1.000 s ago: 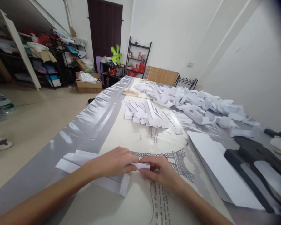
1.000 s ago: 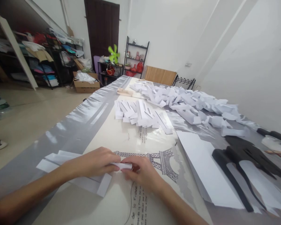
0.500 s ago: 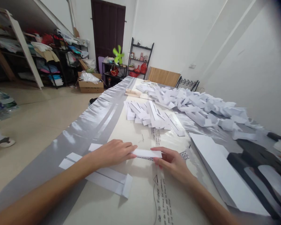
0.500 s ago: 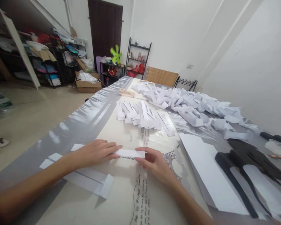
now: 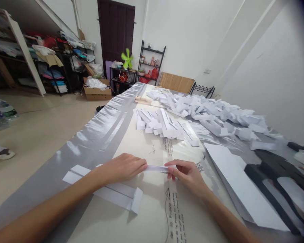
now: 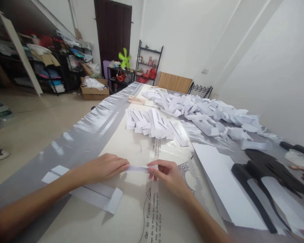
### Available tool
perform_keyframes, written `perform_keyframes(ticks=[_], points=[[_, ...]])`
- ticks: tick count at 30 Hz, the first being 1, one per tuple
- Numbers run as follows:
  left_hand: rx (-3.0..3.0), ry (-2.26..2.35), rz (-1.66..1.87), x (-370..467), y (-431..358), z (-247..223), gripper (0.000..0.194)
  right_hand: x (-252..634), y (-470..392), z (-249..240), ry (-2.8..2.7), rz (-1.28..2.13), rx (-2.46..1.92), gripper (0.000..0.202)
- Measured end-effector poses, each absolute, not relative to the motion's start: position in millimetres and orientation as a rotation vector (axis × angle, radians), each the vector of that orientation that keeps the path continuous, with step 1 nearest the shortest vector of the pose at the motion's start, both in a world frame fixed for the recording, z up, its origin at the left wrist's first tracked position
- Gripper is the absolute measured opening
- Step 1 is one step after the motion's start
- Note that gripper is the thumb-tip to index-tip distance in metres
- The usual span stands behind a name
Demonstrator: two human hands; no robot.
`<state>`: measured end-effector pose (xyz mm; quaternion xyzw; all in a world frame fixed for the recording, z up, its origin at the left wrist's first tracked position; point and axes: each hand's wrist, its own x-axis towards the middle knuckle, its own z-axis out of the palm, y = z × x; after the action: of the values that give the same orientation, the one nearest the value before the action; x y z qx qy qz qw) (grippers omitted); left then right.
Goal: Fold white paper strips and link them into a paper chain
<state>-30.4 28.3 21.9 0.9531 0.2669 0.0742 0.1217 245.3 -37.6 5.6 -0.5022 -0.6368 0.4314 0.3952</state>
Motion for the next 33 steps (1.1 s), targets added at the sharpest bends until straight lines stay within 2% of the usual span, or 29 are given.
perform_keyframes(ticks=[3, 7, 20, 33], points=[[2.819, 0.778, 0.242, -31.4, 30.2, 19.1, 0.032, 247.7, -36.6, 6.9, -1.657, 1.153, -1.301, 0.032], [2.839, 0.808, 0.225, -32.0, 32.9, 18.6, 0.035, 249.6, -36.0, 8.1, -1.679, 1.236, -1.305, 0.033], [2.629, 0.650, 0.328, -36.0, 33.7, 25.3, 0.036, 255.4, -33.4, 2.9, -1.417, 1.201, -1.333, 0.020], [2.438, 0.579, 0.191, -61.7, 51.8, 45.8, 0.031, 269.4, -28.4, -2.4, -1.182, 1.258, -1.194, 0.023]])
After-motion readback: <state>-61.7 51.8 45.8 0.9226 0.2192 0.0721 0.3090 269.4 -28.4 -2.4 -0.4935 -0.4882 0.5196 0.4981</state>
